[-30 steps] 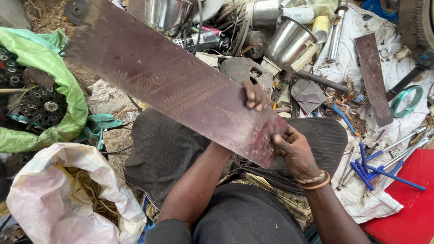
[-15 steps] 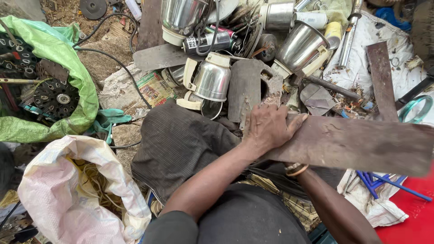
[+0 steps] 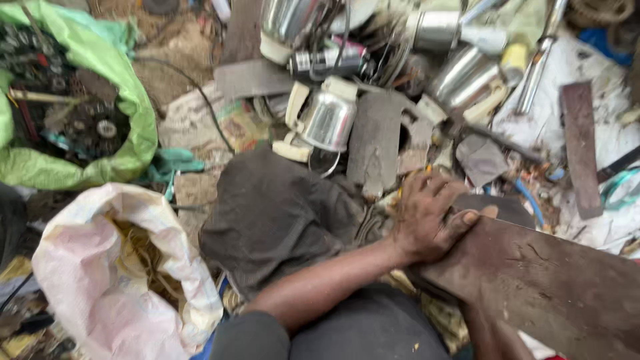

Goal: The person sits on the ground and repeatedly rubs small metal pieces against a flat sharpening stone to smooth or sharpen their edges. They handle several metal pieces one at a time, turning them over and rubbing different sides on the stone.

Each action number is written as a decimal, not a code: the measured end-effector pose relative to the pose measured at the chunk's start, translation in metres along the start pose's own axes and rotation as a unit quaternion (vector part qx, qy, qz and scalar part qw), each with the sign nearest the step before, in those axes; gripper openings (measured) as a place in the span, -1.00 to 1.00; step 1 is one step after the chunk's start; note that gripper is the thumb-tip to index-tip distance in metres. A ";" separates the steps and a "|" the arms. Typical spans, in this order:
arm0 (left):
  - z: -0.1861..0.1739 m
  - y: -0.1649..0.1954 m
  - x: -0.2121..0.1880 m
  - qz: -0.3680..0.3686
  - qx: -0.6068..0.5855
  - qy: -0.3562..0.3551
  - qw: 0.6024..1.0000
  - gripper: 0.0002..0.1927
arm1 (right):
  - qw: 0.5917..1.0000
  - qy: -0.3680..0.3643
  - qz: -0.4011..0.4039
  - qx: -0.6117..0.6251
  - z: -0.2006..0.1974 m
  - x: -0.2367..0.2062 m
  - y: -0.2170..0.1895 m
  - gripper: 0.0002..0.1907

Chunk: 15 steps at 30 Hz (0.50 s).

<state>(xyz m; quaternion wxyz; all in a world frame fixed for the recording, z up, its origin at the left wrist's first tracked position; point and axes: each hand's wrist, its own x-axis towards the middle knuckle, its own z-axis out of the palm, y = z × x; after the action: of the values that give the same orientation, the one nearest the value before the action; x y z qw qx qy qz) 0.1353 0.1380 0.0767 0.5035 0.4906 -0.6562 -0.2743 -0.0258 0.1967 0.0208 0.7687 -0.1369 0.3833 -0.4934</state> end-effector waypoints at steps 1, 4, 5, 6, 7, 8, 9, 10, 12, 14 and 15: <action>0.000 0.001 0.000 0.020 0.035 0.015 0.999 -0.35 | 1.000 0.002 -0.010 0.006 0.002 -0.003 -0.001 -0.52; 0.001 0.003 0.012 0.014 0.085 -0.006 0.996 -0.30 | 0.997 -0.024 -0.063 0.030 0.008 0.011 -0.012 -0.52; -0.002 0.005 0.016 0.006 0.038 -0.002 0.999 -0.31 | 0.995 -0.035 -0.082 0.042 0.009 0.017 -0.017 -0.52; -0.006 0.007 0.020 -0.002 -0.011 0.005 1.000 -0.33 | 0.993 -0.042 -0.098 0.048 0.011 0.025 -0.020 -0.52; -0.011 0.010 0.020 -0.016 -0.087 -0.001 0.996 -0.31 | 0.991 -0.050 -0.110 0.056 0.012 0.032 -0.023 -0.52; -0.018 0.014 0.019 -0.031 -0.162 -0.004 0.986 -0.30 | 0.989 -0.062 -0.119 0.059 0.012 0.037 -0.025 -0.52; -0.025 0.018 0.012 -0.049 -0.267 -0.023 0.962 -0.25 | 0.992 -0.053 -0.108 0.048 0.012 0.041 -0.024 -0.52; -0.032 0.021 0.006 -0.069 -0.365 -0.039 0.928 -0.21 | 0.994 -0.051 -0.093 0.040 0.010 0.044 -0.024 -0.52; -0.042 0.020 -0.009 0.047 -0.229 0.015 0.972 -0.24 | 0.997 -0.037 -0.059 0.034 0.003 0.046 -0.018 -0.52; -0.042 0.012 -0.018 0.101 -0.131 0.020 0.986 -0.38 | 0.998 -0.028 -0.035 0.032 -0.008 0.046 -0.008 -0.52; -0.039 0.005 -0.018 0.088 -0.099 0.004 0.991 -0.51 | 0.999 -0.021 -0.016 0.031 -0.014 0.045 -0.003 -0.53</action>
<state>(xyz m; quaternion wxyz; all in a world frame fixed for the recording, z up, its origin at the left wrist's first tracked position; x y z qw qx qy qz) 0.1698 0.1612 0.0870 0.5742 0.3796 -0.6648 -0.2902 -0.0279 0.1586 -0.0075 0.7725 -0.1294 0.3492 -0.5144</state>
